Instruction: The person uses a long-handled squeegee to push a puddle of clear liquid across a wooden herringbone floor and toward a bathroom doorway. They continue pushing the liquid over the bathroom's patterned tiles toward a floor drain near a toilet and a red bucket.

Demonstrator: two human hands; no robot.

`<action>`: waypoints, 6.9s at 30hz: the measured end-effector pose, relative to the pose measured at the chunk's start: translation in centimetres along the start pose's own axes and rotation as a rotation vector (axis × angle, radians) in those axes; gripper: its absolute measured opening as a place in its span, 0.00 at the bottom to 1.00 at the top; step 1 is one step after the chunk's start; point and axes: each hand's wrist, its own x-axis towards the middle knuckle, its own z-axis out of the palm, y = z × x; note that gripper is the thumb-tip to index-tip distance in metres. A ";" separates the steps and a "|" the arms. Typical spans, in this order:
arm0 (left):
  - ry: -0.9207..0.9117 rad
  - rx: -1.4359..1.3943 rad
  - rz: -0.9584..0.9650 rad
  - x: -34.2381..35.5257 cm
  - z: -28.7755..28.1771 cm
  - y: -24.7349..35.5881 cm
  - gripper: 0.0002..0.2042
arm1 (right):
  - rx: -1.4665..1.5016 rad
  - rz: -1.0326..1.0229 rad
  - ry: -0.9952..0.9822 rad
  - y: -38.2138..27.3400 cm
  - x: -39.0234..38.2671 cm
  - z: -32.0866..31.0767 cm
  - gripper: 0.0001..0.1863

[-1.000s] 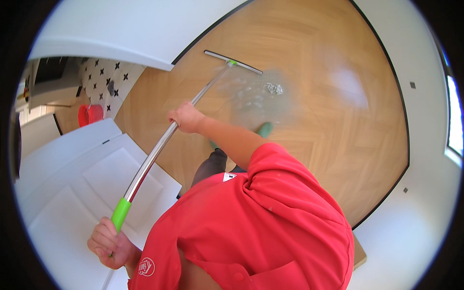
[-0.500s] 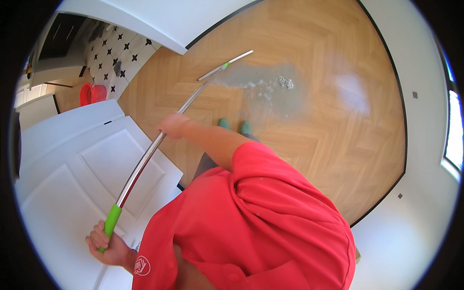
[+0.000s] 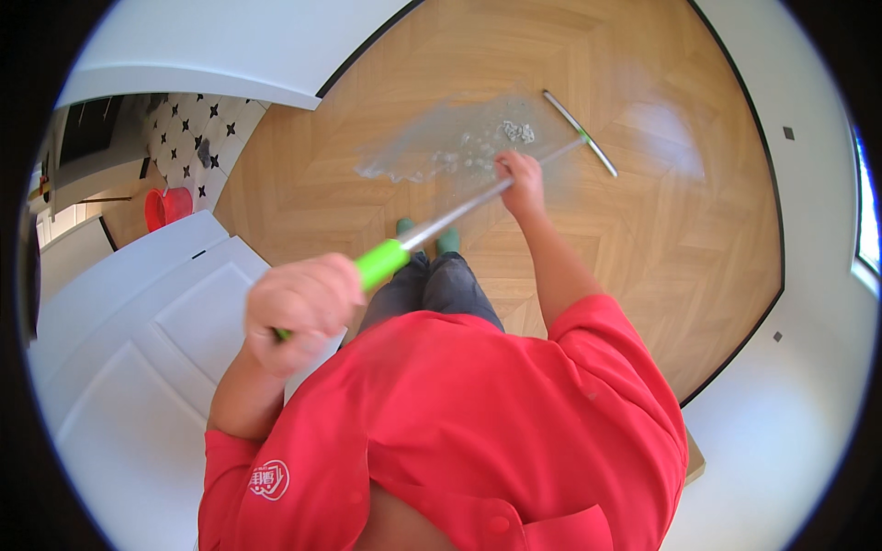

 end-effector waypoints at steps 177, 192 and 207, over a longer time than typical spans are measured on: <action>-0.570 0.077 -0.313 -3.5 -49.0 24.5 0.12 | -0.062 0.629 0.299 -43.2 6.3 36.9 0.08; -0.209 0.247 -0.320 -7.0 -64.3 36.2 0.14 | 0.068 0.651 -0.013 -58.0 18.0 49.2 0.06; 0.188 0.251 -0.498 -1.1 -89.5 42.0 0.16 | 0.204 0.661 -0.309 -67.8 35.3 65.8 0.08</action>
